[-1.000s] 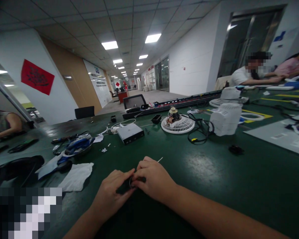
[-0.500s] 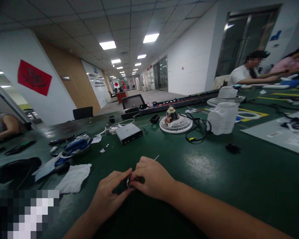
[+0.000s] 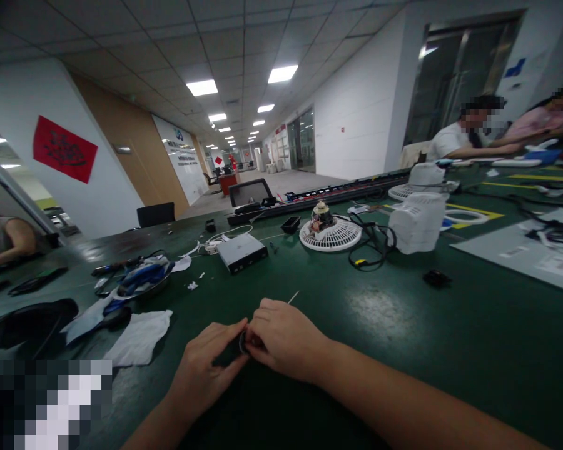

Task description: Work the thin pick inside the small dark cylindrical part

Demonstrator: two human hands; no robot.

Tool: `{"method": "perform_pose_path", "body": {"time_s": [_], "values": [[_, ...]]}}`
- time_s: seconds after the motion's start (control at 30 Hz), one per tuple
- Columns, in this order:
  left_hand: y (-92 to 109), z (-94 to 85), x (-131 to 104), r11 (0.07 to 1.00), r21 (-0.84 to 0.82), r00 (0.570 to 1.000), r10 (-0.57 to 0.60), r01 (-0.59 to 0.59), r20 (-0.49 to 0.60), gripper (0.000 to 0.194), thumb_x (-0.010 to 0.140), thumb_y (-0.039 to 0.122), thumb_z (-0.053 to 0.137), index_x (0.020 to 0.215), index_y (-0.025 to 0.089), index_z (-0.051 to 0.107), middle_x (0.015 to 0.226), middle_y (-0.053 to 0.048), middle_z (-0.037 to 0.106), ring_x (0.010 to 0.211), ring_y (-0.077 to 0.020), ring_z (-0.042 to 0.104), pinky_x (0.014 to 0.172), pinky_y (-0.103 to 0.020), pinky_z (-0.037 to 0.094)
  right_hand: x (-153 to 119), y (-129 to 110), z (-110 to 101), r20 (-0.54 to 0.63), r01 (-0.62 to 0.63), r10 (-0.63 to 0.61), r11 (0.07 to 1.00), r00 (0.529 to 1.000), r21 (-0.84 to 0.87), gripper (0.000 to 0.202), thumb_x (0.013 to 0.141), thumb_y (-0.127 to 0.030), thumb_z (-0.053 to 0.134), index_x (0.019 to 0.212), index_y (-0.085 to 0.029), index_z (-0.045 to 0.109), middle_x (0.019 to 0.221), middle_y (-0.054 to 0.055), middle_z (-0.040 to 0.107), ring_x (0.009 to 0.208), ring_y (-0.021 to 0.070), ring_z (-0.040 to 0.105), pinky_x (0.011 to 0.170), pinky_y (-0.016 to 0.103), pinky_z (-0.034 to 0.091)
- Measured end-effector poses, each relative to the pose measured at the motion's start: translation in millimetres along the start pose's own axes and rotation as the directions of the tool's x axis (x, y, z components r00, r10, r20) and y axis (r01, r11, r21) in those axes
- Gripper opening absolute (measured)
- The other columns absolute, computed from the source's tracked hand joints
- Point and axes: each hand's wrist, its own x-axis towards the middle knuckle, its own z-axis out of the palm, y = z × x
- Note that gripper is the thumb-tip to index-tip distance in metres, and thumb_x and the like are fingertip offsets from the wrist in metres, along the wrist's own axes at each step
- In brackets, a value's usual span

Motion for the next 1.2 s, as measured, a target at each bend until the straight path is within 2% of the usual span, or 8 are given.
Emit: {"method": "perform_pose_path", "body": {"time_s": [0.17, 0.47, 0.63, 0.73, 0.87, 0.97, 1.03, 1.2], "values": [[0, 1.0, 0, 1.0, -0.013, 1.0, 0.008, -0.008, -0.016, 0.046, 0.087, 0.019, 0.068, 0.131, 0.018, 0.056, 0.098, -0.007, 0.074, 0.084, -0.0192, 0.069, 0.075, -0.032, 0.059, -2, 4, 0, -0.011, 0.021, -0.021, 1.0, 1.0, -0.001, 0.006, 0.083, -0.016, 0.071, 0.081, -0.016, 0.066, 0.077, 0.002, 0.064, 0.075, 0.0168, 0.053, 0.069, 0.03, 0.042], [3, 0.9, 1, 0.997, -0.072, 0.999, 0.033, -0.032, 0.011, 0.041, 0.09, 0.02, 0.066, 0.13, 0.019, 0.056, 0.102, -0.007, 0.074, 0.085, -0.0192, 0.069, 0.074, -0.032, 0.058, -3, 2, -6, -0.094, -0.189, 0.195, 0.98, 0.976, 0.068, 0.016, 0.075, -0.018, 0.079, 0.074, -0.018, 0.063, 0.072, 0.0, 0.062, 0.076, 0.0181, 0.054, 0.07, 0.031, 0.041], [4, 2.6, 2, 1.0, -0.023, 1.0, -0.009, 0.009, -0.017, 0.041, 0.09, 0.019, 0.064, 0.129, 0.019, 0.057, 0.105, -0.008, 0.074, 0.088, -0.0202, 0.069, 0.075, -0.034, 0.058, -5, -4, -9, -0.158, -0.121, 0.14, 0.985, 0.977, 0.125, 0.016, 0.084, -0.018, 0.064, 0.1, -0.017, 0.061, 0.093, 0.007, 0.063, 0.089, 0.0219, 0.056, 0.082, 0.037, 0.047], [3, 2.6, 2, 0.997, 0.044, 0.997, -0.057, 0.059, -0.049, 0.04, 0.087, 0.019, 0.067, 0.126, 0.019, 0.059, 0.102, -0.007, 0.075, 0.085, -0.0207, 0.069, 0.073, -0.035, 0.058, -7, -4, -11, -0.27, -0.109, 0.165, 0.971, 0.948, 0.213, 0.024, 0.095, -0.015, 0.047, 0.116, -0.017, 0.058, 0.105, 0.01, 0.059, 0.097, 0.0213, 0.056, 0.085, 0.037, 0.049], [3, 1.6, 2, 0.984, 0.098, 0.986, -0.138, 0.147, -0.096, 0.04, 0.084, 0.02, 0.069, 0.123, 0.017, 0.062, 0.103, -0.008, 0.075, 0.088, -0.0219, 0.07, 0.076, -0.038, 0.059, -9, 2, -11, -0.452, -0.102, 0.242, 0.945, 0.859, 0.312, 0.02, 0.1, -0.028, 0.048, 0.11, -0.022, 0.064, 0.102, 0.007, 0.054, 0.095, 0.0203, 0.057, 0.082, 0.035, 0.051], [5, 1.1, 3, 0.982, 0.094, 0.982, -0.155, 0.166, -0.112, 0.038, 0.084, 0.02, 0.067, 0.122, 0.016, 0.062, 0.102, -0.008, 0.075, 0.088, -0.0216, 0.071, 0.077, -0.038, 0.06, -9, 6, -5, -0.537, -0.027, 0.364, 0.845, 0.761, 0.535, 0.02, 0.101, -0.037, 0.046, 0.101, -0.024, 0.061, 0.084, 0.002, 0.053, 0.071, 0.0149, 0.056, 0.061, 0.028, 0.049], [7, 0.7, 4, 0.983, 0.088, 0.984, -0.15, 0.159, -0.099, 0.039, 0.084, 0.02, 0.066, 0.122, 0.015, 0.062, 0.101, -0.009, 0.075, 0.087, -0.0214, 0.071, 0.076, -0.038, 0.06, -8, 6, 0, -0.505, 0.068, 0.46, 0.686, 0.731, 0.724, 0.02, 0.103, -0.041, 0.043, 0.102, -0.025, 0.054, 0.074, -0.002, 0.053, 0.056, 0.0115, 0.055, 0.048, 0.024, 0.046], [7, -0.1, 4, 0.988, 0.08, 0.989, -0.127, 0.132, -0.071, 0.04, 0.083, 0.019, 0.066, 0.122, 0.015, 0.062, 0.102, -0.009, 0.075, 0.088, -0.022, 0.07, 0.076, -0.038, 0.059, -6, 2, 9, -0.369, 0.092, 0.508, 0.489, 0.779, 0.867, 0.02, 0.1, -0.042, 0.049, 0.098, -0.022, 0.052, 0.081, 0.0, 0.062, 0.062, 0.0136, 0.067, 0.059, 0.03, 0.059]]}}
